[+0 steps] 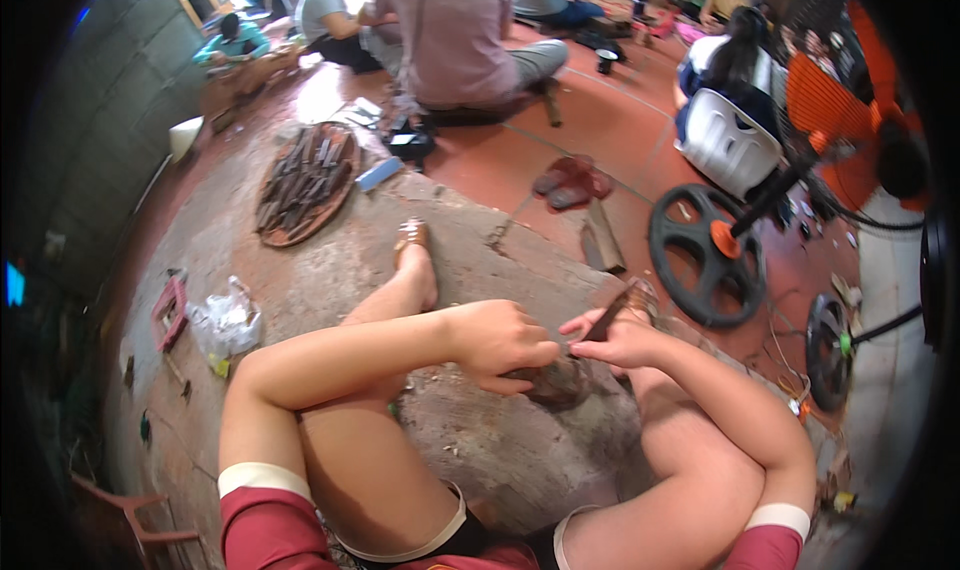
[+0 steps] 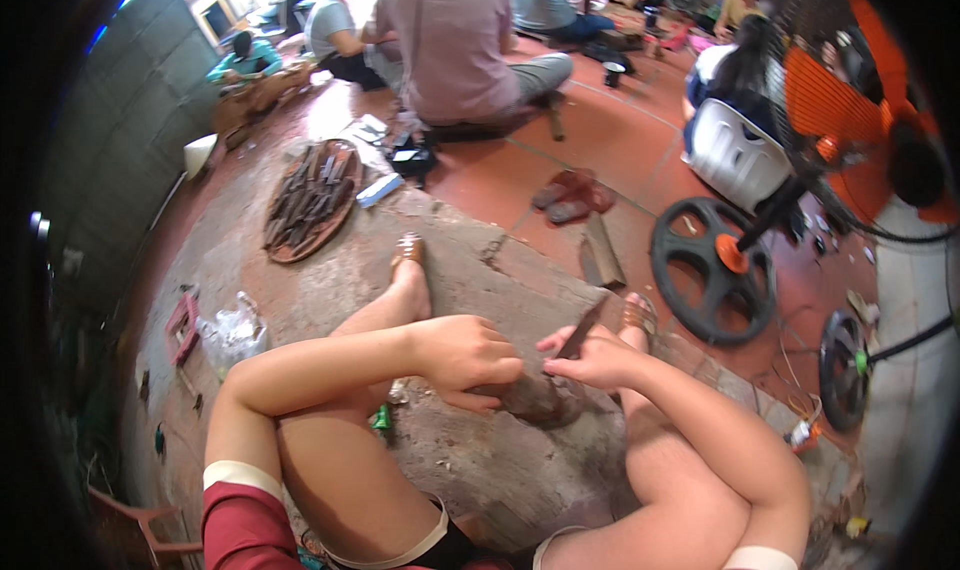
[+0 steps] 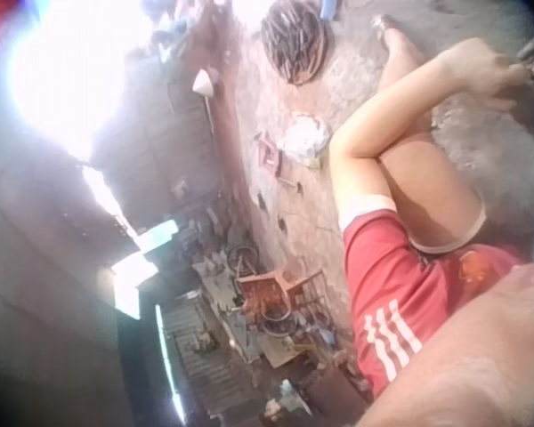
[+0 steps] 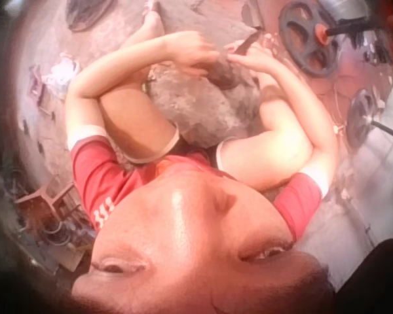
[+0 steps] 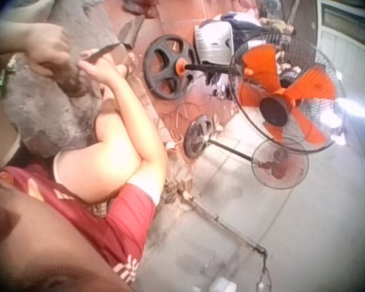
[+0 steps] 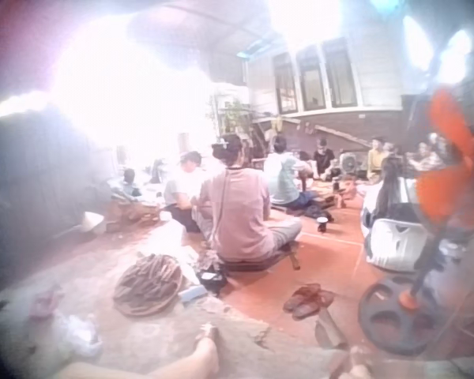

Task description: The person sits on the floor and carves a piece of wood using a knife. They hold the wood with their left hand and use the knife in their right hand to shape the object, occasionally rotating it to work on different sides.

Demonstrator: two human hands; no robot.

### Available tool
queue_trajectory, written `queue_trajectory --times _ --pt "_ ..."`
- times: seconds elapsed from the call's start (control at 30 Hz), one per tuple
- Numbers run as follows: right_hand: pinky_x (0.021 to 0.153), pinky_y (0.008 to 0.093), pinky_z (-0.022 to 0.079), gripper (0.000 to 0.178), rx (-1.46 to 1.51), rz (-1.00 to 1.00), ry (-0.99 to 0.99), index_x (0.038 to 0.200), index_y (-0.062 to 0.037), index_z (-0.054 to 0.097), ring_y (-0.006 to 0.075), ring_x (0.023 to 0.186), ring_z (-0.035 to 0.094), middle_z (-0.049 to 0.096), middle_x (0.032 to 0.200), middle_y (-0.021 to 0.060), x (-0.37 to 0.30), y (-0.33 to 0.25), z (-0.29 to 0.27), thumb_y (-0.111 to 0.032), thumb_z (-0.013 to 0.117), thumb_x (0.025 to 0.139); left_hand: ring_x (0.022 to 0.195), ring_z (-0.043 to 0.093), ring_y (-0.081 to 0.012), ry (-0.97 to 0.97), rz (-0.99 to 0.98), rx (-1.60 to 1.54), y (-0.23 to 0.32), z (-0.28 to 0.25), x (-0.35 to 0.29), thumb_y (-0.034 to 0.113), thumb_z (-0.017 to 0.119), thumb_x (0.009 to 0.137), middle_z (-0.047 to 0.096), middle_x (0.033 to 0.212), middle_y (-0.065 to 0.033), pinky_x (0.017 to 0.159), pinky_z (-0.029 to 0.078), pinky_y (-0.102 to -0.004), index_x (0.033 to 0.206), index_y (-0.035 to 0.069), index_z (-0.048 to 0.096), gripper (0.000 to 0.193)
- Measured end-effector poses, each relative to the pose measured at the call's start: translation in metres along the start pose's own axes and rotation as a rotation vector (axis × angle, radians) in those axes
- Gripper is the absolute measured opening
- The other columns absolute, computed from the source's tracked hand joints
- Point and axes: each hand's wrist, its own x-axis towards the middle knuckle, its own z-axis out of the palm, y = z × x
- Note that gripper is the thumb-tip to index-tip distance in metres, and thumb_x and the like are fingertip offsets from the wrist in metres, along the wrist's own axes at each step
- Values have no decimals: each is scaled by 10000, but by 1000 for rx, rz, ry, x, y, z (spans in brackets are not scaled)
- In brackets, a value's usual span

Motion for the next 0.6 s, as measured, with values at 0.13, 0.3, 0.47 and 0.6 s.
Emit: queue_trajectory --times 0.13,0.3,0.47,0.6 --pt "855 374 498 302 -47 -144 12 934 -3 643 280 976 641 675 1105 146 7 19 3 -284 696 837 672 606 -325 -32 -28 -23 1 -8 -4 327 670 766 556 740 -109 585 484 -439 879 62 477 347" --pt "772 305 511 264 5 -129 7 802 19 589 167 923 650 673 1161 129 8 19 2 -206 721 840 677 601 -340 -52 -61 -50 1 -14 -1 295 685 755 559 749 -114 596 483 -439 877 63 475 336" --pt "853 350 504 330 -10 -108 43 1016 -24 685 281 992 650 693 1030 139 7 26 5 -285 706 815 702 606 -371 -122 -217 -170 1 -19 0 257 682 733 588 772 -135 598 479 -466 888 49 480 328" --pt "797 306 505 311 45 -104 58 988 -21 691 198 898 644 697 987 104 12 26 9 -281 714 820 673 593 -386 -75 -263 -132 -2 -21 -7 229 636 741 581 729 -144 588 472 -470 860 40 494 265"
